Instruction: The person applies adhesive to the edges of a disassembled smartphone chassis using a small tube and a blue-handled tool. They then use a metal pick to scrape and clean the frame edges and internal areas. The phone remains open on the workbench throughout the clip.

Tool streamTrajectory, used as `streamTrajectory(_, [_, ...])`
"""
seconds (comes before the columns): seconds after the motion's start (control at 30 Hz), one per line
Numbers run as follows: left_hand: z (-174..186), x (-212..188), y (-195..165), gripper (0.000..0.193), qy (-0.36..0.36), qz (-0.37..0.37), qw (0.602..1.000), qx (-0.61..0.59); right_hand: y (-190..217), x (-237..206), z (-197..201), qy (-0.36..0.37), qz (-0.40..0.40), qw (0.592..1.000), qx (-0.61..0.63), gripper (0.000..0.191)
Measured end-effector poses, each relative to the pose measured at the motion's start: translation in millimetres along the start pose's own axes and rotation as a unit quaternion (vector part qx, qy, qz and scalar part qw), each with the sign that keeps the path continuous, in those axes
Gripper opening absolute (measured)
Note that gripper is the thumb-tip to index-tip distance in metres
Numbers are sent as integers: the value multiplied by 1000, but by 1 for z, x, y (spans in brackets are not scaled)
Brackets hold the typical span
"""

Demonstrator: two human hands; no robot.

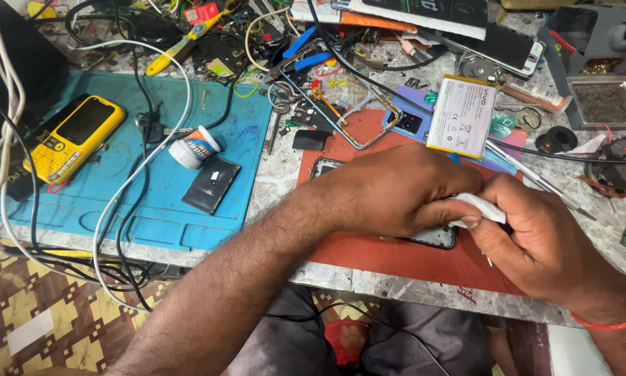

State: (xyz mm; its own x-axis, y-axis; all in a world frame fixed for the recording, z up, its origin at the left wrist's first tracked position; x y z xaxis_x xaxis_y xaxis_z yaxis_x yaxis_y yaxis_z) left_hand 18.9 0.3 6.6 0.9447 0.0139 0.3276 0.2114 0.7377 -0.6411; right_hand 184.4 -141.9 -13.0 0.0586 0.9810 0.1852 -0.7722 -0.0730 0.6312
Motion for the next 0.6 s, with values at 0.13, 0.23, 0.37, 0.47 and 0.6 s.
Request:
streamTrajectory(0.13, [0, 0, -2, 40, -26, -35, 999, -12, -4, -2, 0, -1, 0, 1000, 3, 12])
streamTrajectory(0.23, [3, 1, -4, 39, -33, -28, 999, -22, -12, -6, -2, -4, -35, 999, 26, 11])
streamTrajectory(0.37, [14, -5, -4, 31, -41, 31, 996, -76, -33, -10, 0, -113, -103, 954, 258, 15])
streamTrajectory(0.47, [27, -9, -3, 23, -125, 5, 986, -110, -40, -8, 13, -178, -64, 850, 491, 14])
streamTrajectory(0.6, [23, -5, 1, 51, -154, 101, 981, -69, -32, 0, 24, -163, -75, 818, 547, 23])
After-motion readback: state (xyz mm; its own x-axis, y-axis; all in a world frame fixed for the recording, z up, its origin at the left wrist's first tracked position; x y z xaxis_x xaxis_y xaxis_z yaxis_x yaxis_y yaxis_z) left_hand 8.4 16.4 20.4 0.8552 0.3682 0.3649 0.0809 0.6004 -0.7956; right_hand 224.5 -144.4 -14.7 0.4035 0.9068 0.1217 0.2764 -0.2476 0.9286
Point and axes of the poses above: each hand's wrist, its own x-axis towards the middle knuckle, its own z-axis out of the back of the hand, y = z × x, the point moved 2 cm from there along x, towards the middle knuckle
